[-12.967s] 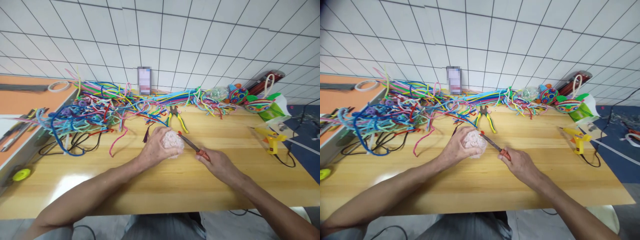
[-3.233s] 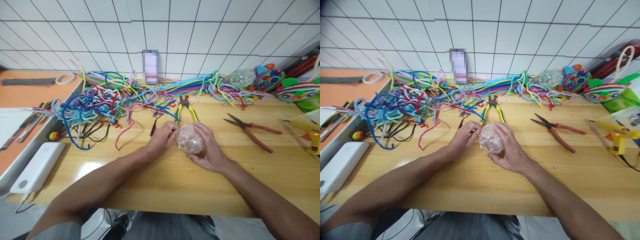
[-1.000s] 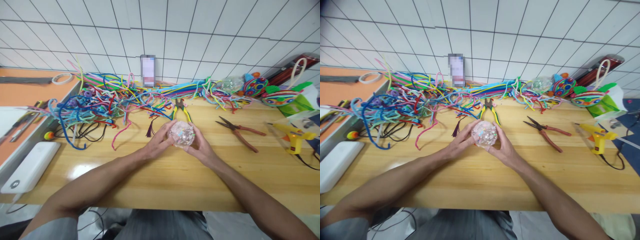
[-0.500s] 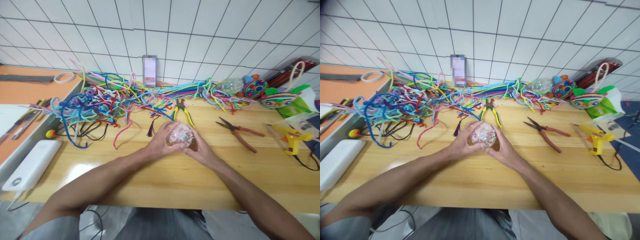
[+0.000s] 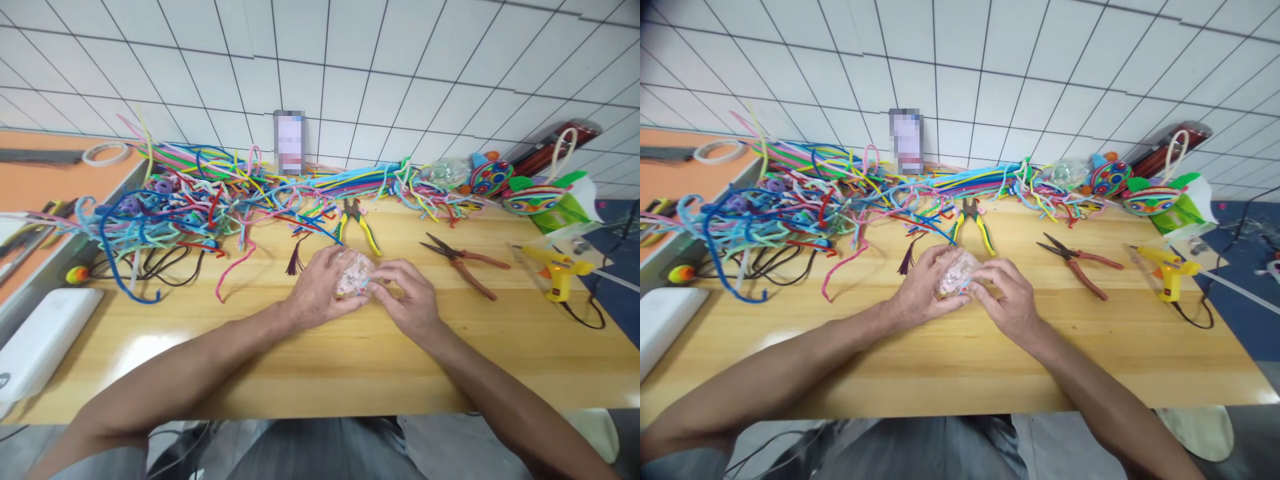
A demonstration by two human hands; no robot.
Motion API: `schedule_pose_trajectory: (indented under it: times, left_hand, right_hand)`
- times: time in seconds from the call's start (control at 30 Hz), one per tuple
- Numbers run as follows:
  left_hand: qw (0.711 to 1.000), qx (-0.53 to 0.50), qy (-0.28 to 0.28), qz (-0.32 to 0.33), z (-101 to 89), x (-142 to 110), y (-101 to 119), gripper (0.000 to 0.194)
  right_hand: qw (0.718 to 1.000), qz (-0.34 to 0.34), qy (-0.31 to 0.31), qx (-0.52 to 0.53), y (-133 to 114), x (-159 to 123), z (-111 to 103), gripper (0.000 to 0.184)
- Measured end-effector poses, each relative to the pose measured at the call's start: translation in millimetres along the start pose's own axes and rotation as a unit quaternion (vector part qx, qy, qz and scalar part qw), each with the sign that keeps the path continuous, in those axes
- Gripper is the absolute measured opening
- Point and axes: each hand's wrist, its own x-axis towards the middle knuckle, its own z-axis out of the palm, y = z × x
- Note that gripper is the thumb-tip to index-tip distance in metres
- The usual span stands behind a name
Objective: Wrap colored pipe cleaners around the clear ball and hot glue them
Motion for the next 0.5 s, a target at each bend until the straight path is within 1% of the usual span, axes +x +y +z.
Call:
schedule_pose_trajectory:
  times: [0.07,0.13,0.23,0.37,0.5]
  left_hand:
    - [1.0,0.001,-0.004,0.004,1.1,-0.2,-1.5,0.082]
    - [1.0,-0.009,-0.014,0.014,2.2,-0.6,-3.3,0.09]
    - [0.998,-0.035,-0.03,0.034,2.7,-0.6,-5.1,0.101]
    - [0.996,-0.046,-0.056,0.05,0.0,0.6,-5.1,0.097]
    - [0.995,-0.031,-0.07,0.064,-1.9,0.5,-4.9,0.091]
  right_hand:
    - [0.999,0.036,-0.033,0.023,-1.5,1.8,-2.3,0.003]
    - [0.995,0.061,-0.066,0.045,-2.5,3.5,-4.7,0.006]
    - [0.992,0.068,-0.09,0.06,-2.2,4.5,-8.1,0.007]
    - [0.991,0.051,-0.109,0.062,1.3,4.5,-15.2,0.004]
    - [0.985,0.044,-0.165,0.035,0.7,5.1,-23.9,0.008]
